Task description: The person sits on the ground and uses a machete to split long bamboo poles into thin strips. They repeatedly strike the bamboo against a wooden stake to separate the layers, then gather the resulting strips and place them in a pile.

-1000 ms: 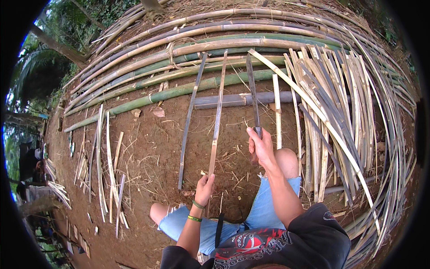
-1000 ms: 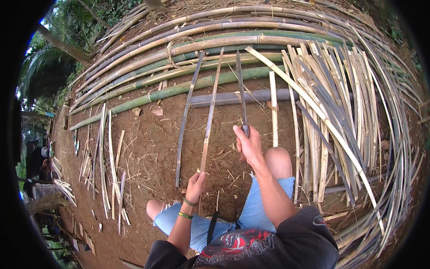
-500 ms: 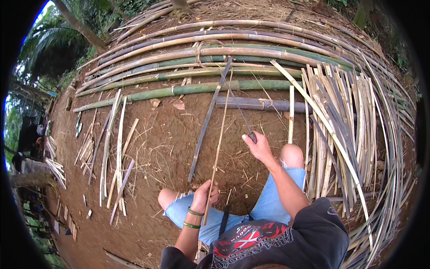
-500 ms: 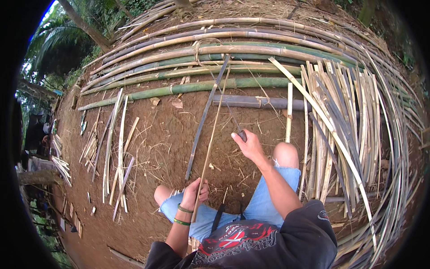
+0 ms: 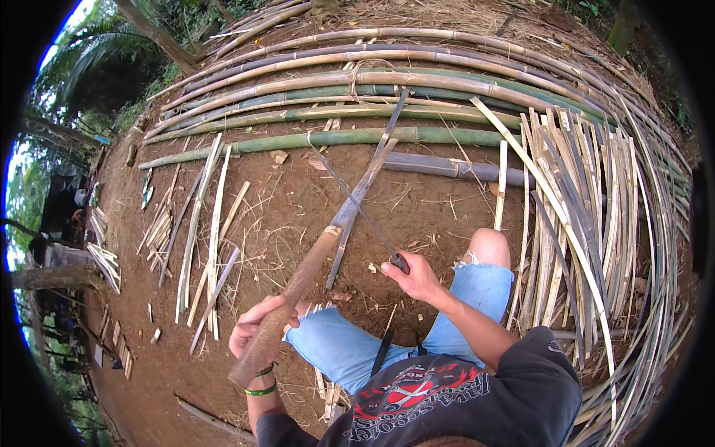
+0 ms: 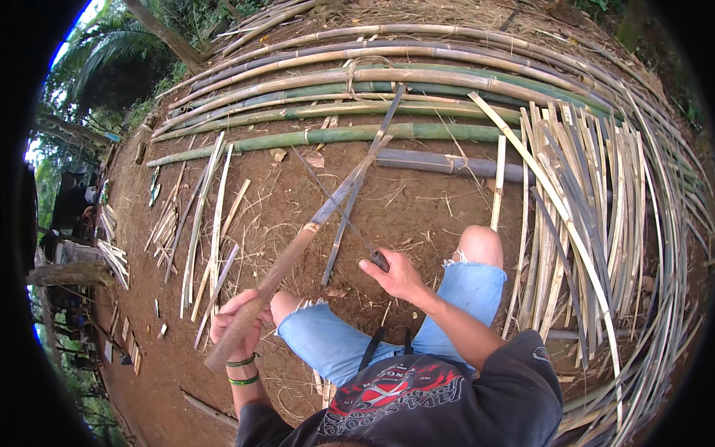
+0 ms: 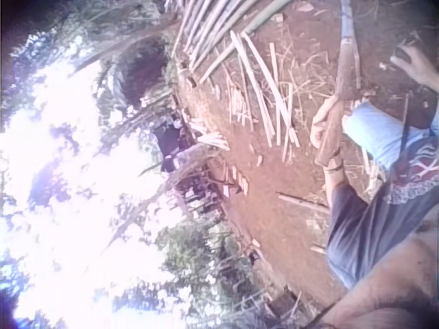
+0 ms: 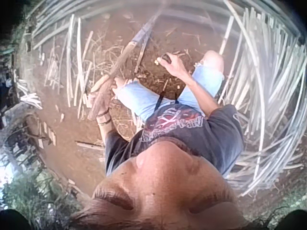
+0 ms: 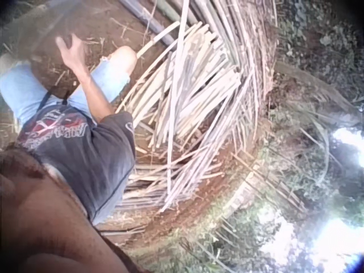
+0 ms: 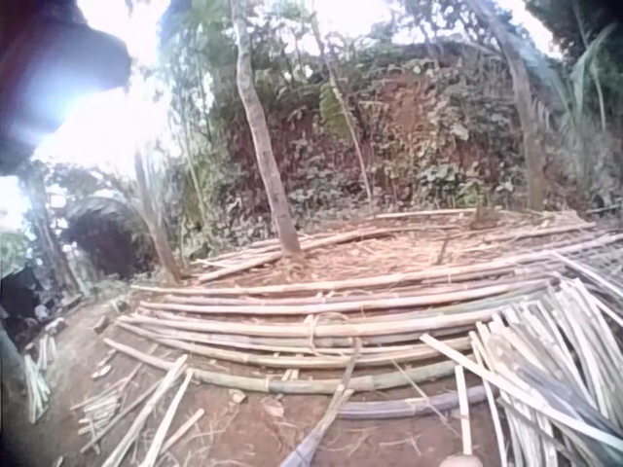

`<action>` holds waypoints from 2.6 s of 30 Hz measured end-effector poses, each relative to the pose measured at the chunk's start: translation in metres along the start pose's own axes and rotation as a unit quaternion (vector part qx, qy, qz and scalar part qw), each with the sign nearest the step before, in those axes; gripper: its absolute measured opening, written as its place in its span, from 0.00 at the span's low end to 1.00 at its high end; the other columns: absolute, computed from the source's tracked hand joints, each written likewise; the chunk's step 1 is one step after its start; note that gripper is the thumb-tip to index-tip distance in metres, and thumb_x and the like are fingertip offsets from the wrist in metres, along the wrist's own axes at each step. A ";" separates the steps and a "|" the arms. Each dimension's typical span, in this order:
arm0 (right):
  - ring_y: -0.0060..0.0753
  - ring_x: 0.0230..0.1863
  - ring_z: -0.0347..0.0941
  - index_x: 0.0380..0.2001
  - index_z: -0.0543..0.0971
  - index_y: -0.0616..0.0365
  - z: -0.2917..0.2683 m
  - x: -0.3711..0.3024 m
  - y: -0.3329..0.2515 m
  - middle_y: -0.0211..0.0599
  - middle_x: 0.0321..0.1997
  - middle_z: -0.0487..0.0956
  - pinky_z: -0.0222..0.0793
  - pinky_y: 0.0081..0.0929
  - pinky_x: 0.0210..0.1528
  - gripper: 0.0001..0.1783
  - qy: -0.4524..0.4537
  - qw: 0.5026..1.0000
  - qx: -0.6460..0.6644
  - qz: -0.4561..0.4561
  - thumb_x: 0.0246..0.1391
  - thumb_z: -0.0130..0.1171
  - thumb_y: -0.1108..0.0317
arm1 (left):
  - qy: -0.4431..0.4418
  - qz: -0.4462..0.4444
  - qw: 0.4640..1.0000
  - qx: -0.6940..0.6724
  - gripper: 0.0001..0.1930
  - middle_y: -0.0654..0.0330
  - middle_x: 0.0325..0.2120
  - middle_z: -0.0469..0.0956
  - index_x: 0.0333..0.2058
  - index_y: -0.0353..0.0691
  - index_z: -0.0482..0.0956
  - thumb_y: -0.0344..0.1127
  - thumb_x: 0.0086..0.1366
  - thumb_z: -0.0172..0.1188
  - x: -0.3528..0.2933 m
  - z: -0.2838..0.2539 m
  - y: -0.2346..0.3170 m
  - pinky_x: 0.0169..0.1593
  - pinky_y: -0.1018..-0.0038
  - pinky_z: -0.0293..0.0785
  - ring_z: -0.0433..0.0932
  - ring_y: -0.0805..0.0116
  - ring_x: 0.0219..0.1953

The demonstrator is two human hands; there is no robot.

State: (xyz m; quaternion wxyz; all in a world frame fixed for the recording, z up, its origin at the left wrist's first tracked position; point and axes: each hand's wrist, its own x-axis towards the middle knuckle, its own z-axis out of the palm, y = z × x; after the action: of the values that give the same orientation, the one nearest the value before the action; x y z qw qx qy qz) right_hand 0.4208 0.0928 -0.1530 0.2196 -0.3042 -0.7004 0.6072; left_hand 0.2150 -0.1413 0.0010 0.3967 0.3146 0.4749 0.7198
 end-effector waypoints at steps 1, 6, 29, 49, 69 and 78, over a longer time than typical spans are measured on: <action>0.22 0.19 0.56 0.21 0.70 0.59 0.000 -0.005 -0.015 0.27 0.14 0.61 0.54 0.30 0.22 0.27 -0.006 1.000 0.011 0.002 0.59 0.62 0.46 | 0.024 0.032 0.999 0.009 0.29 0.40 0.37 0.77 0.52 0.18 0.72 0.43 0.64 0.47 0.002 0.008 0.008 0.44 0.64 0.75 0.79 0.54 0.35; 0.16 0.19 0.57 0.24 0.70 0.58 0.006 -0.026 -0.040 0.22 0.14 0.62 0.53 0.24 0.22 0.24 -0.052 0.989 0.138 0.028 0.60 0.62 0.49 | 0.060 0.323 0.891 0.314 0.24 0.59 0.32 0.66 0.45 0.35 0.74 0.52 0.64 0.62 0.025 0.028 0.034 0.34 0.73 0.67 0.70 0.68 0.31; 0.42 0.11 0.65 0.30 0.73 0.62 0.015 -0.074 -0.137 0.41 0.10 0.65 0.57 0.35 0.17 0.20 -0.280 0.940 0.149 -0.126 0.62 0.58 0.53 | -0.042 0.517 0.855 0.023 0.22 0.71 0.10 0.62 0.28 0.45 0.65 0.55 0.75 0.43 0.039 0.110 0.045 0.12 0.84 0.59 0.61 0.82 0.09; 0.31 0.16 0.62 0.27 0.76 0.66 0.012 -0.054 -0.041 0.44 0.12 0.66 0.60 0.37 0.22 0.27 -0.153 0.983 0.040 0.096 0.63 0.54 0.48 | -0.013 0.544 0.839 -0.010 0.12 0.68 0.10 0.70 0.27 0.44 0.66 0.37 0.70 0.55 0.025 0.107 0.036 0.16 0.82 0.69 0.66 0.81 0.08; 0.18 0.11 0.57 0.21 0.67 0.53 0.047 0.014 0.097 0.23 0.12 0.62 0.54 0.22 0.13 0.27 -0.008 0.947 0.147 0.285 0.64 0.53 0.43 | 0.164 0.528 0.833 0.015 0.26 0.71 0.12 0.58 0.29 0.47 0.61 0.62 0.74 0.30 0.018 0.046 0.071 0.14 0.83 0.56 0.54 0.82 0.10; 0.23 0.12 0.56 0.21 0.64 0.45 0.119 0.048 0.124 0.22 0.12 0.59 0.54 0.24 0.16 0.30 -0.001 0.852 0.287 0.437 0.55 0.55 0.32 | 0.194 0.675 0.710 0.050 0.27 0.69 0.14 0.57 0.30 0.44 0.65 0.63 0.74 0.35 -0.104 0.003 0.129 0.18 0.78 0.53 0.54 0.78 0.12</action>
State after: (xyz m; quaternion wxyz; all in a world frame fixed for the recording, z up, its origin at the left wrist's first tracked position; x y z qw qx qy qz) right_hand 0.3254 0.0507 -0.2977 0.0089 -0.5019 -0.2897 0.8149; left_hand 0.2336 -0.2606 0.1142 -0.3124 0.4247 0.2376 0.8158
